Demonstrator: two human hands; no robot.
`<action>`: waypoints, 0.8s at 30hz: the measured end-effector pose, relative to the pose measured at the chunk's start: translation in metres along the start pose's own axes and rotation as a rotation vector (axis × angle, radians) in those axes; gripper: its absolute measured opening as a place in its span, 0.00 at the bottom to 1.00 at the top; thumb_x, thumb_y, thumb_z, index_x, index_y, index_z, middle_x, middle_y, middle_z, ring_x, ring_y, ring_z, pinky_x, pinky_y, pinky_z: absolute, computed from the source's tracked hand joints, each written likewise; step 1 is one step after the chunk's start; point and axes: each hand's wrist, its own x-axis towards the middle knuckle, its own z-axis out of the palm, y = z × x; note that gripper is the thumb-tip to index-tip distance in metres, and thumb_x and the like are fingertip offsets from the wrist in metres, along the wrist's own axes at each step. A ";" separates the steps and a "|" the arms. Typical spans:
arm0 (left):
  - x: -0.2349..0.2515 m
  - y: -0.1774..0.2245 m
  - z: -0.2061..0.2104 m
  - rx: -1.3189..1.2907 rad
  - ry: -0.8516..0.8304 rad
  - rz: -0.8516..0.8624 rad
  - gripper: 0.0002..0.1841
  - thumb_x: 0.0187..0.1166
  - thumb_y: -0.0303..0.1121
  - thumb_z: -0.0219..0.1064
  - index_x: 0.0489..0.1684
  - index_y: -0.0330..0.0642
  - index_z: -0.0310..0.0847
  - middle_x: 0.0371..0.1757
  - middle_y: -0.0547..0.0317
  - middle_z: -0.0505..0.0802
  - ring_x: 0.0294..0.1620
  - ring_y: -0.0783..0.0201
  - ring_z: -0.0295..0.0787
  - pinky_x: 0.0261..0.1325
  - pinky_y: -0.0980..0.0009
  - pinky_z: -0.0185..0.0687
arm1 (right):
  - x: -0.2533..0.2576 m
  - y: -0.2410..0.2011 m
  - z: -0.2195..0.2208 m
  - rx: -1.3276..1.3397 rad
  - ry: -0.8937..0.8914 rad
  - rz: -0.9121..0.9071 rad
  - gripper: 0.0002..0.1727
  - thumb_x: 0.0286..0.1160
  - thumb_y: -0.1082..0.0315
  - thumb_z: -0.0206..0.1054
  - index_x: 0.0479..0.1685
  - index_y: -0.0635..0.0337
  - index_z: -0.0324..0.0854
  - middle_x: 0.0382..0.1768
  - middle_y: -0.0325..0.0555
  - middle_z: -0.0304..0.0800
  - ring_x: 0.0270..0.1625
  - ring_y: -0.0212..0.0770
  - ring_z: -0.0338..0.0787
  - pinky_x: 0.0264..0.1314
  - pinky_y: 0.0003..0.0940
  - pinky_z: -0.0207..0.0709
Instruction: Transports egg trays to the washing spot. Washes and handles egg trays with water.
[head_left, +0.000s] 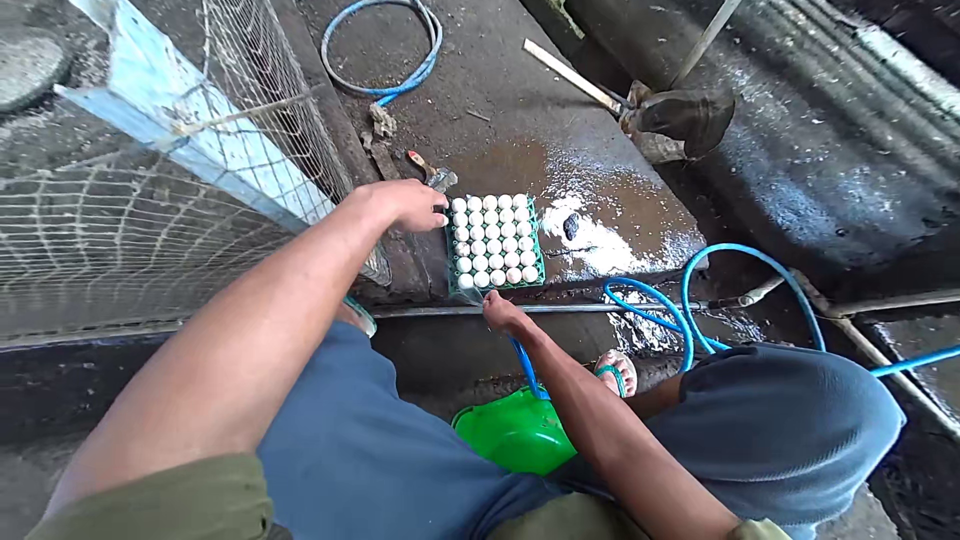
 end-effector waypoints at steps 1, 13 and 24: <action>-0.002 0.001 0.000 0.002 0.003 0.000 0.25 0.93 0.45 0.52 0.84 0.44 0.71 0.72 0.38 0.85 0.74 0.39 0.81 0.77 0.37 0.68 | 0.000 0.000 0.001 -0.003 -0.010 0.008 0.23 0.95 0.61 0.42 0.83 0.58 0.60 0.59 0.60 0.82 0.53 0.50 0.85 0.56 0.49 0.76; -0.016 -0.003 0.008 0.016 0.004 -0.022 0.25 0.92 0.44 0.53 0.83 0.43 0.71 0.72 0.37 0.85 0.75 0.37 0.80 0.78 0.36 0.65 | -0.024 0.065 -0.060 0.297 0.322 0.212 0.27 0.93 0.61 0.45 0.87 0.62 0.53 0.60 0.62 0.79 0.50 0.50 0.85 0.54 0.48 0.78; -0.037 0.026 0.039 -0.066 0.033 -0.011 0.24 0.93 0.43 0.53 0.83 0.42 0.72 0.71 0.39 0.86 0.74 0.41 0.82 0.79 0.39 0.67 | -0.039 0.091 -0.066 0.418 0.220 0.094 0.23 0.93 0.61 0.44 0.81 0.58 0.59 0.42 0.51 0.75 0.34 0.42 0.76 0.39 0.41 0.74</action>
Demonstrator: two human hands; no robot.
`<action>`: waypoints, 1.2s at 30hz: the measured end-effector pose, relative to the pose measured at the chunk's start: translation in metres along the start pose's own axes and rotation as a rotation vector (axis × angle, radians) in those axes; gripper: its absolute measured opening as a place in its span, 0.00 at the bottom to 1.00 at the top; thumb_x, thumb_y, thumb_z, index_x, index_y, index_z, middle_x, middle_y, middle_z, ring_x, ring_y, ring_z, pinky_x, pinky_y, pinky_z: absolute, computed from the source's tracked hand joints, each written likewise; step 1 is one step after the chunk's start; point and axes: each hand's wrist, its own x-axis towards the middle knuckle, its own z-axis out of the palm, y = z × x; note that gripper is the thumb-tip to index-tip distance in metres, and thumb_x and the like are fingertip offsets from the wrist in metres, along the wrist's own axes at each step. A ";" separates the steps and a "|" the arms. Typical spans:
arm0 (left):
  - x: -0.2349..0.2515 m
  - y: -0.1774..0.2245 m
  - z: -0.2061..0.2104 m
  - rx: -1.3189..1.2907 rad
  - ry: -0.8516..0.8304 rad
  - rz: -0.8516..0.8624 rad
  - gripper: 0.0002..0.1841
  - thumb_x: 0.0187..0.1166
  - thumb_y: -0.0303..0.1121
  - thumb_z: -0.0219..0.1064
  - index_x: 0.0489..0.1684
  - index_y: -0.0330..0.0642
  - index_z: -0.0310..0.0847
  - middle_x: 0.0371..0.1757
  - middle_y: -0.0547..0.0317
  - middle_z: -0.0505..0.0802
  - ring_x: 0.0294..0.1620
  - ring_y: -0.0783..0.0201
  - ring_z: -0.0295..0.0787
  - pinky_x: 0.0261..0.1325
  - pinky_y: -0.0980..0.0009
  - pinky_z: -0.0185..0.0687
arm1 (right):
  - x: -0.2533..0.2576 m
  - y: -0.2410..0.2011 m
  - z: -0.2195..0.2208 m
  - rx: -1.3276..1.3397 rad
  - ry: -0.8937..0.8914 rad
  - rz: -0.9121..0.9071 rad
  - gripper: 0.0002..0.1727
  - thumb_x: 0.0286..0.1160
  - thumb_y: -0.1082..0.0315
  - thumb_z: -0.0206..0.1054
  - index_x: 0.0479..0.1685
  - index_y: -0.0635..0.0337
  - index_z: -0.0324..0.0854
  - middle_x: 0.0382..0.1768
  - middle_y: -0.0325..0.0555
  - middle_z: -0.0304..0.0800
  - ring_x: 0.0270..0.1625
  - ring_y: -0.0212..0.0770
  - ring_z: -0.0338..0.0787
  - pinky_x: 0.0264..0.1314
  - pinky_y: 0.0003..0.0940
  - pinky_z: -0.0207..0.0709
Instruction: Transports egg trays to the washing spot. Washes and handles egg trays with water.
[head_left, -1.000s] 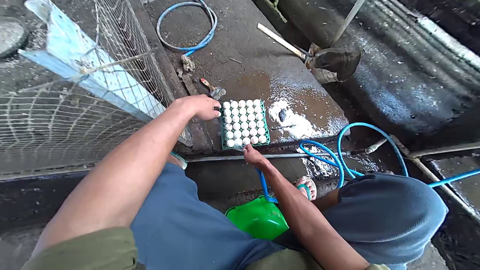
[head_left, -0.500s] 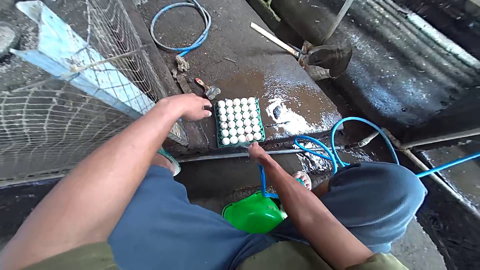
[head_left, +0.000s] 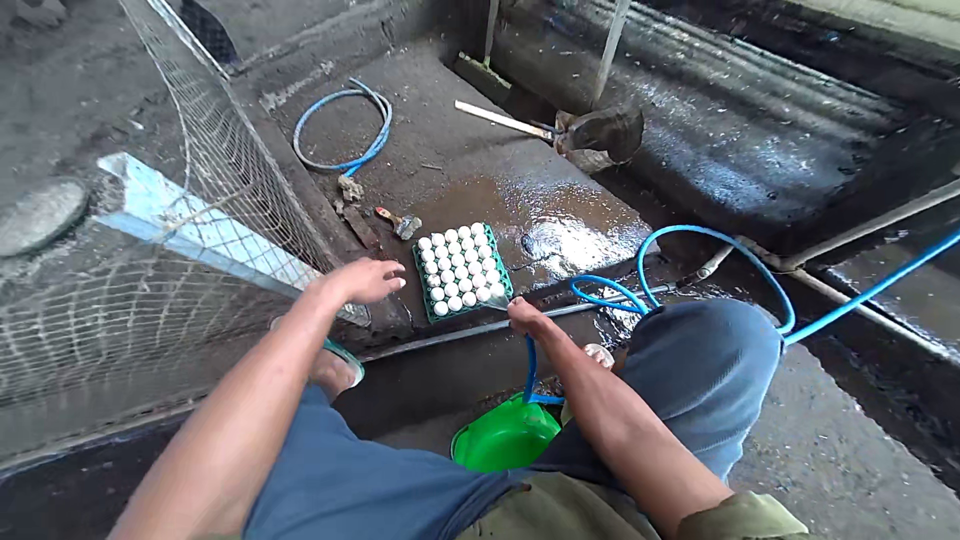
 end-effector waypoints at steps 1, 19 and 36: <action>-0.006 0.007 0.005 -0.025 0.003 -0.001 0.25 0.92 0.43 0.54 0.83 0.42 0.71 0.72 0.39 0.85 0.75 0.42 0.81 0.80 0.40 0.67 | -0.002 0.002 -0.004 0.027 0.030 0.027 0.23 0.91 0.62 0.47 0.80 0.61 0.61 0.46 0.53 0.77 0.37 0.43 0.78 0.43 0.42 0.75; -0.016 0.065 0.048 -0.172 -0.090 0.078 0.26 0.94 0.45 0.50 0.87 0.45 0.66 0.77 0.44 0.83 0.79 0.48 0.77 0.84 0.47 0.63 | -0.004 0.010 -0.016 0.203 0.141 -0.046 0.24 0.94 0.61 0.41 0.83 0.59 0.56 0.42 0.53 0.76 0.34 0.44 0.78 0.38 0.42 0.75; 0.052 0.041 0.123 -0.212 -0.281 0.164 0.26 0.95 0.44 0.45 0.85 0.41 0.68 0.77 0.38 0.81 0.82 0.43 0.74 0.85 0.43 0.60 | 0.008 -0.030 0.020 -0.140 -0.262 -0.104 0.20 0.97 0.53 0.40 0.75 0.53 0.64 0.29 0.40 0.68 0.22 0.34 0.67 0.25 0.31 0.65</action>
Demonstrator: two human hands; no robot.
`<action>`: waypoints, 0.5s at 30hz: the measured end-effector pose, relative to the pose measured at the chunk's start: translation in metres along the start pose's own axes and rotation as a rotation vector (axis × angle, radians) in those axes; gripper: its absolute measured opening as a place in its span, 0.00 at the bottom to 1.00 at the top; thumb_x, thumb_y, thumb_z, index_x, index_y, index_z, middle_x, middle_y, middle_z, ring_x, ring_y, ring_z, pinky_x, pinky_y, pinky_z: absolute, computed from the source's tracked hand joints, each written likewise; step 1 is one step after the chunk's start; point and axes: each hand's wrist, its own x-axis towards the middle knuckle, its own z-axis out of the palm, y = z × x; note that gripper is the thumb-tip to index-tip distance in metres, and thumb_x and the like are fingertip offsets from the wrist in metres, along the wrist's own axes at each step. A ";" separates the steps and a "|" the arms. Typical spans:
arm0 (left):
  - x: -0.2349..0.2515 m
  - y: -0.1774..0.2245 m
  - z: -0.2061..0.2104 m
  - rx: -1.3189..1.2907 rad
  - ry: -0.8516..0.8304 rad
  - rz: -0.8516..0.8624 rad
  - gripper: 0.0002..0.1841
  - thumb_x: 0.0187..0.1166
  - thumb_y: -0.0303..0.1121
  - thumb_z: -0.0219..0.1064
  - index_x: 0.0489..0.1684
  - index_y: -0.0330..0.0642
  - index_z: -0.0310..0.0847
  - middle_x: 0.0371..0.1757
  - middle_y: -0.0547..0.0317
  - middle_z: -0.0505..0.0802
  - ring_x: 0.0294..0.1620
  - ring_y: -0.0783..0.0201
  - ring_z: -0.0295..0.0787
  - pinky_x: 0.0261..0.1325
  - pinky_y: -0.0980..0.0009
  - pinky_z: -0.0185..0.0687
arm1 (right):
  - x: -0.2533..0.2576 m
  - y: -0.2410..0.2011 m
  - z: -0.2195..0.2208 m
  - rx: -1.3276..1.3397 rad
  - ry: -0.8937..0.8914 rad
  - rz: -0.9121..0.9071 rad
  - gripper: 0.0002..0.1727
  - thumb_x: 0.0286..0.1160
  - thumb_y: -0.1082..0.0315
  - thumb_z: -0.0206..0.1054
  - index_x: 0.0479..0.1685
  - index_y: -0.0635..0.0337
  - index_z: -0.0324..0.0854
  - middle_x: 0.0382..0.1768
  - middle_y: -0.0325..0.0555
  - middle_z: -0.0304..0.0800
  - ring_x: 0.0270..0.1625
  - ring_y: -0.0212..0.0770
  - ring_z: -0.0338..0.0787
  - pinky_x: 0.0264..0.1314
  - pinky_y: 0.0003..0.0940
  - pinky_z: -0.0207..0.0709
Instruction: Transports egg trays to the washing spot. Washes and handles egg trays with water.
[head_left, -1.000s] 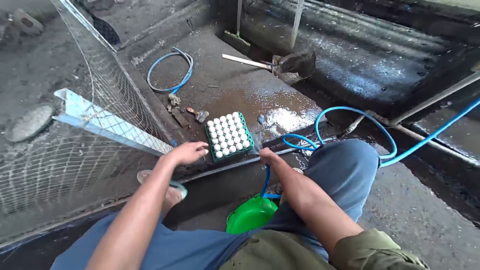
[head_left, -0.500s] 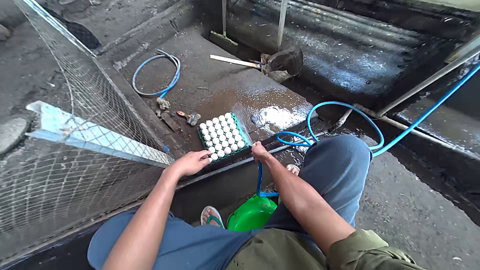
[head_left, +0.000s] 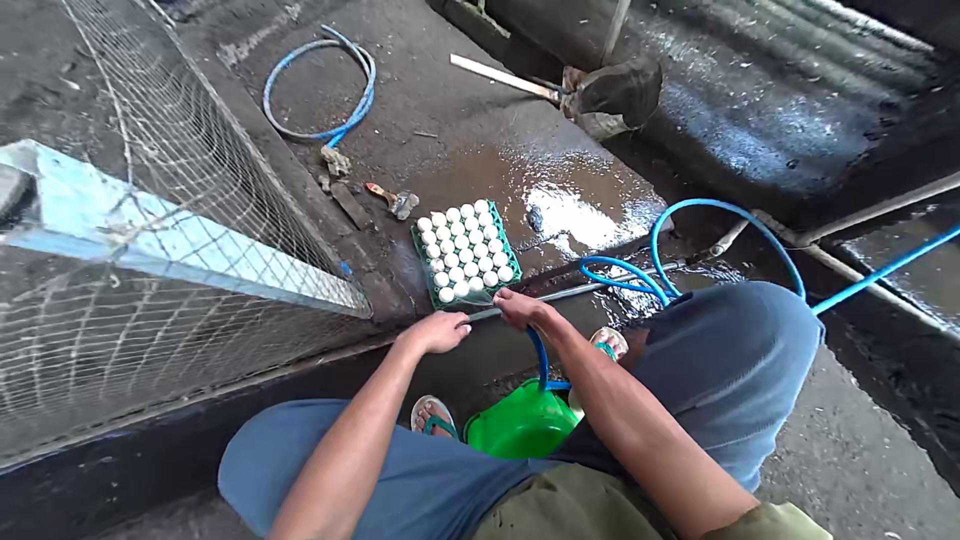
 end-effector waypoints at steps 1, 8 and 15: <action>0.003 0.002 0.001 -0.015 -0.018 -0.003 0.26 0.95 0.44 0.44 0.85 0.41 0.67 0.78 0.38 0.80 0.82 0.43 0.73 0.85 0.43 0.60 | 0.004 -0.003 0.001 -0.017 0.058 0.022 0.21 0.97 0.54 0.40 0.76 0.54 0.63 0.32 0.43 0.71 0.24 0.36 0.70 0.28 0.33 0.68; 0.066 0.018 0.036 -0.876 0.169 -0.070 0.34 0.95 0.52 0.35 0.95 0.41 0.46 0.82 0.35 0.75 0.80 0.45 0.77 0.82 0.49 0.70 | 0.056 0.005 0.008 0.332 0.412 0.053 0.28 0.97 0.58 0.39 0.90 0.58 0.44 0.44 0.59 0.84 0.34 0.49 0.85 0.40 0.46 0.81; 0.138 0.023 0.031 -1.553 0.439 -0.314 0.39 0.94 0.58 0.25 0.74 0.32 0.69 0.45 0.42 0.91 0.39 0.53 0.91 0.44 0.57 0.87 | 0.076 0.010 -0.019 0.271 0.338 -0.191 0.28 0.94 0.59 0.40 0.64 0.68 0.83 0.67 0.65 0.84 0.71 0.56 0.82 0.77 0.57 0.69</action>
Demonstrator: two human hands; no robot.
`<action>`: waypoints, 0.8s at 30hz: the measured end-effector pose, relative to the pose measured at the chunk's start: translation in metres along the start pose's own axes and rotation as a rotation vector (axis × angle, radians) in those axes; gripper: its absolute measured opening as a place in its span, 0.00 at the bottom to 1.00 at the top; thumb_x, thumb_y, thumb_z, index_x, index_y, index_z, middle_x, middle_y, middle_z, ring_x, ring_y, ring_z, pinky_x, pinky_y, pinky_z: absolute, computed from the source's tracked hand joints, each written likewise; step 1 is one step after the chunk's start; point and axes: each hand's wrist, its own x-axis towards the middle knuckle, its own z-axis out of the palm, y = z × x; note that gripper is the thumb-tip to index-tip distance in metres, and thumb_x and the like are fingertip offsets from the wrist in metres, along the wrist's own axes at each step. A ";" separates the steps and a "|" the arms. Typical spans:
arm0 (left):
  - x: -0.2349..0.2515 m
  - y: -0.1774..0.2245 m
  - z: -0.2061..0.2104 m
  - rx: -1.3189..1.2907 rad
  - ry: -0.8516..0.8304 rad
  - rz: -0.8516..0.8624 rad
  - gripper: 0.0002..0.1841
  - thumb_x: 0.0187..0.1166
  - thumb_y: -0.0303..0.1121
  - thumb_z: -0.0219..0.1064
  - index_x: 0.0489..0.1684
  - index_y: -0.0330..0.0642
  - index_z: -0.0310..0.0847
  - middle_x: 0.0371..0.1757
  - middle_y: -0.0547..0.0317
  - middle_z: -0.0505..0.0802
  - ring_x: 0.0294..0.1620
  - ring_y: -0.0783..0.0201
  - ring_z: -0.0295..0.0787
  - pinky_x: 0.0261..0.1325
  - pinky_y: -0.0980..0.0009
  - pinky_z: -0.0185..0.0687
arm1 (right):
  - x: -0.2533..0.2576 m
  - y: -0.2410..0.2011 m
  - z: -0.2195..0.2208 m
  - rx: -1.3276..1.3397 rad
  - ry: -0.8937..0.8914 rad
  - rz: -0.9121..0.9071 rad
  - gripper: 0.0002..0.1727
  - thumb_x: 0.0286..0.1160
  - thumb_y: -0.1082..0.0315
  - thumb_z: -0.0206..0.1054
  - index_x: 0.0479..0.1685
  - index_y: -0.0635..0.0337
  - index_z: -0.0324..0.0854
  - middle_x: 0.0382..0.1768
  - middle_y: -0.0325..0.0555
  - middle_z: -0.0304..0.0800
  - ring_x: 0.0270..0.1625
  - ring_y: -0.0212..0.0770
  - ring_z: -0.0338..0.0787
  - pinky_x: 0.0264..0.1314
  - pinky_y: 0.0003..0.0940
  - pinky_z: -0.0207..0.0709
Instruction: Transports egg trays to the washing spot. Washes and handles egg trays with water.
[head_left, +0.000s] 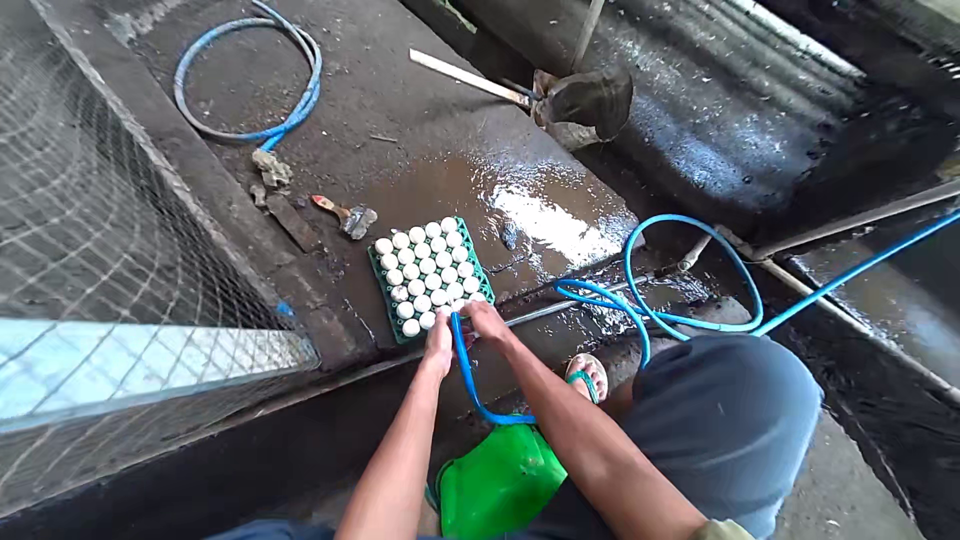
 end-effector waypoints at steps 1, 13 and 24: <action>0.003 0.004 0.001 -0.045 -0.007 -0.016 0.38 0.94 0.57 0.25 0.72 0.32 0.69 0.40 0.44 0.90 0.34 0.55 0.90 0.39 0.60 0.87 | 0.011 0.001 -0.013 0.030 0.070 0.012 0.28 0.95 0.58 0.41 0.64 0.68 0.83 0.65 0.63 0.86 0.67 0.55 0.84 0.72 0.55 0.73; 0.008 0.031 0.014 -0.085 0.025 -0.007 0.35 0.95 0.54 0.24 0.68 0.33 0.70 0.25 0.51 0.89 0.15 0.61 0.85 0.20 0.67 0.84 | 0.207 0.021 -0.120 -0.379 0.501 0.117 0.27 0.84 0.57 0.63 0.77 0.61 0.75 0.77 0.71 0.72 0.83 0.71 0.68 0.77 0.68 0.67; 0.034 0.044 0.056 0.021 -0.002 -0.044 0.30 0.97 0.49 0.31 0.60 0.32 0.74 0.21 0.54 0.88 0.11 0.67 0.78 0.16 0.75 0.75 | 0.176 0.028 -0.092 -0.072 0.354 -0.076 0.38 0.81 0.69 0.60 0.92 0.56 0.51 0.68 0.66 0.83 0.61 0.61 0.90 0.60 0.61 0.85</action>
